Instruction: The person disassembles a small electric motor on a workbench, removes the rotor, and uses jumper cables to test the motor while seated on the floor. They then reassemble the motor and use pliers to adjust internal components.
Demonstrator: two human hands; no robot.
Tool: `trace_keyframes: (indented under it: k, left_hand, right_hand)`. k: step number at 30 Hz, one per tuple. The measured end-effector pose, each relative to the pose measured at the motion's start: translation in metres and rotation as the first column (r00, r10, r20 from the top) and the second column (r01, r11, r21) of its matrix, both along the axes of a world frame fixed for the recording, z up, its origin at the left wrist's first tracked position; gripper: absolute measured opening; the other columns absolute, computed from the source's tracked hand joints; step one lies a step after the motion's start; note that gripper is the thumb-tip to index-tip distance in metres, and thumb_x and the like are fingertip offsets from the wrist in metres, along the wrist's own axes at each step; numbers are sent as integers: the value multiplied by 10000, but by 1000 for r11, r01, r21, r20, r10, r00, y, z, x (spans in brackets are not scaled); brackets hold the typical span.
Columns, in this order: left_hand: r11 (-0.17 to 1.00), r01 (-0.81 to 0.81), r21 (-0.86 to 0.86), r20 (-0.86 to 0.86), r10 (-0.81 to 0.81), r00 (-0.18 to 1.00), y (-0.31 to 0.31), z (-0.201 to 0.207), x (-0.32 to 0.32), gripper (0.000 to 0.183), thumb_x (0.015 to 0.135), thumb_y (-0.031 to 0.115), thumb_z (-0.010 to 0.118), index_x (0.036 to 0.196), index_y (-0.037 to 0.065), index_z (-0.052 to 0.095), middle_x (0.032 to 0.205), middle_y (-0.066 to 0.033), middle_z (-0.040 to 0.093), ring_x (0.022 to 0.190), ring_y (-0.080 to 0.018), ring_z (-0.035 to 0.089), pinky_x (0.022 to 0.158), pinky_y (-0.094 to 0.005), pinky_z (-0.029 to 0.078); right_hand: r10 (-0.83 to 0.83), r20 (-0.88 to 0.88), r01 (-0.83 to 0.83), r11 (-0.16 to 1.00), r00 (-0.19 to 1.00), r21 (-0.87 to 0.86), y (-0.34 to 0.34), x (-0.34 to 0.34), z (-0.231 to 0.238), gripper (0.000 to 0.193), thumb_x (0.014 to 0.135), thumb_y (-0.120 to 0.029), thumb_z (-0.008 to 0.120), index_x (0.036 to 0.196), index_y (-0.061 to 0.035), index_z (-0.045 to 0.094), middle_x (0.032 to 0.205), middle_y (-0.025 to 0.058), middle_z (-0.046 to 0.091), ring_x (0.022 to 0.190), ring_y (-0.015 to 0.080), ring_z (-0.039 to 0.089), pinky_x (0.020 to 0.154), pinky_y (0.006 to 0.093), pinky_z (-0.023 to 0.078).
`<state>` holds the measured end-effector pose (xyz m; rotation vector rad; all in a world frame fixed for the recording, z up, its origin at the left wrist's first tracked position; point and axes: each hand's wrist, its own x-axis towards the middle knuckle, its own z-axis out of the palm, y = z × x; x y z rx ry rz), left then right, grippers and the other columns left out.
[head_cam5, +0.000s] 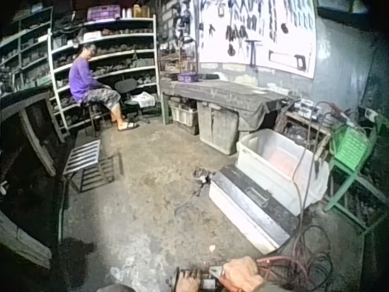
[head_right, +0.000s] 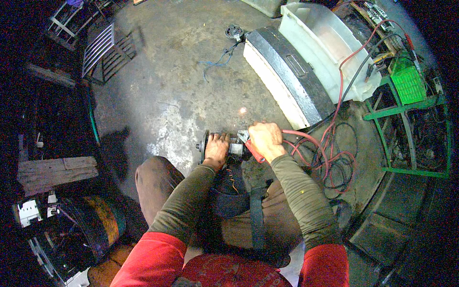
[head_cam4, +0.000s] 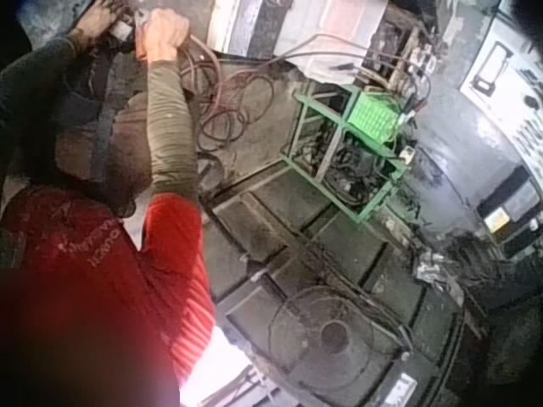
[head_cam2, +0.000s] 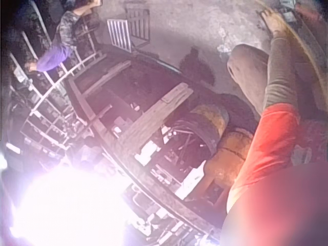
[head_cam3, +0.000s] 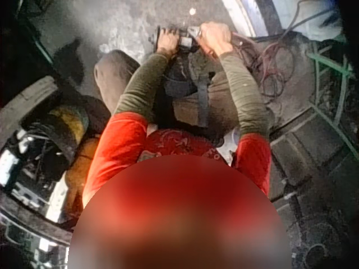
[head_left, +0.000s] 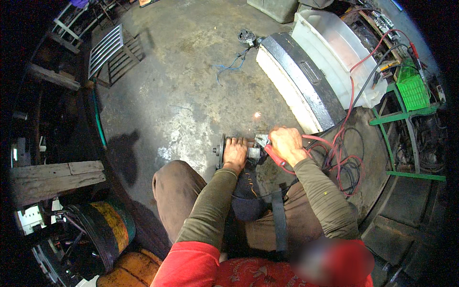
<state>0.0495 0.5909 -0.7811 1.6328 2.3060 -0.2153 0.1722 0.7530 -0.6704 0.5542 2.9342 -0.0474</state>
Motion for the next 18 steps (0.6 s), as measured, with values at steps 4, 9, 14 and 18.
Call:
trace_keyframes:
  k: [4,9,14,18]
  left_hand:
    - [999,-24,27,28,23,999,0,0,0,479,954,159,630,1418,44,608,1400,-118,663,1305,-314,604,1109,-461,427]
    - [998,-17,-61,190,28,981,1,4,-2,493,928,148,653,1410,48,612,1405,-113,659,1317,-301,593,1111,-437,419]
    - [999,-6,45,21,5,1000,-2,0,1,557,900,197,725,1419,35,600,1366,-124,668,1325,-284,582,1097,-415,411]
    - [987,-76,143,54,69,996,-2,-5,2,541,893,187,723,1402,39,614,1359,-121,672,1324,-277,585,1095,-412,412]
  right_hand:
    - [37,5,-37,999,999,10,-4,0,-5,132,747,-201,760,791,-78,778,917,133,772,840,353,768,734,475,614]
    - [43,-10,-43,999,999,20,-1,-2,-1,145,769,-210,751,799,-74,788,913,143,779,845,344,774,728,474,616]
    - [19,-70,-18,1000,997,15,1,-2,8,140,791,-163,701,791,-68,803,903,161,789,836,357,781,712,476,619]
    - [-12,96,12,1000,995,-7,-1,-4,6,181,752,-235,796,839,-76,800,943,148,779,884,349,769,764,478,616]
